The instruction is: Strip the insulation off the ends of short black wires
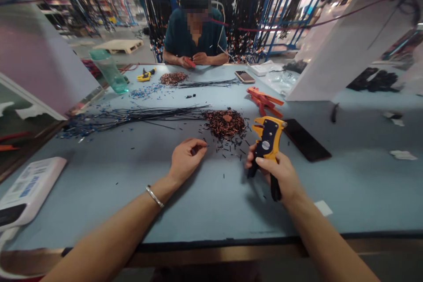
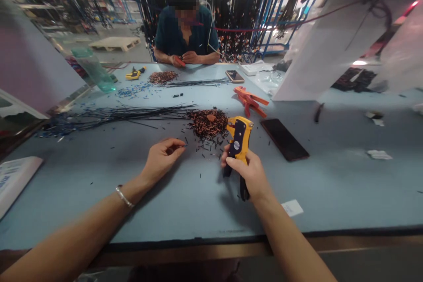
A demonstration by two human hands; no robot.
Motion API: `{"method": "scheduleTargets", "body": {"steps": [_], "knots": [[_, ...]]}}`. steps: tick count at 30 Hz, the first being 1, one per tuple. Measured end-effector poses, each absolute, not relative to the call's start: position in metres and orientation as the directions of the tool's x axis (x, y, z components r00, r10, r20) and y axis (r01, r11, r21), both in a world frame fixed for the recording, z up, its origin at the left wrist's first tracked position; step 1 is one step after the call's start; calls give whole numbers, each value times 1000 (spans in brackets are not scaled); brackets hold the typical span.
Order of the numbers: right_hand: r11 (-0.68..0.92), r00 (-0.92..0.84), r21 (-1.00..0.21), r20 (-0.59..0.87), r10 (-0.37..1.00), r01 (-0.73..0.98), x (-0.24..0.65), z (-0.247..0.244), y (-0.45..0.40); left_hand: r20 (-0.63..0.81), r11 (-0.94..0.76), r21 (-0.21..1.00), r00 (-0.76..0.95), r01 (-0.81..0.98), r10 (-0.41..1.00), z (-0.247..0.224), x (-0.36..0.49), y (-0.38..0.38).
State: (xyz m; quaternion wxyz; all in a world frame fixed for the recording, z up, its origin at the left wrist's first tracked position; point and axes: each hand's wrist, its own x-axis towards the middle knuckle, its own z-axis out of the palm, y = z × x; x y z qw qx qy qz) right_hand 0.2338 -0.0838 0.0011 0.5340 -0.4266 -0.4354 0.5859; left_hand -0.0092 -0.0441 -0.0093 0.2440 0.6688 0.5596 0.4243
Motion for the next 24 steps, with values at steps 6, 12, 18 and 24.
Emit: {"method": "scheduleTargets", "body": {"steps": [6, 12, 18, 24], "knots": [[-227, -171, -852, -165, 971, -471, 233, 0, -80, 266, -256, 786, 64, 563, 962, -9, -9, -44], [-323, -255, -800, -218, 942, -506, 235, -2, -77, 214, -202, 878, 22, 433, 977, -9, -8, -47], [-321, -257, -801, -215, 942, -505, 237, -7, -77, 178, -244, 812, 173, 530, 969, 13, -23, -71], [-337, -258, -786, -233, 938, -518, 235, -8, -78, 143, -224, 631, 173, 743, 975, 40, -79, -101]]}}
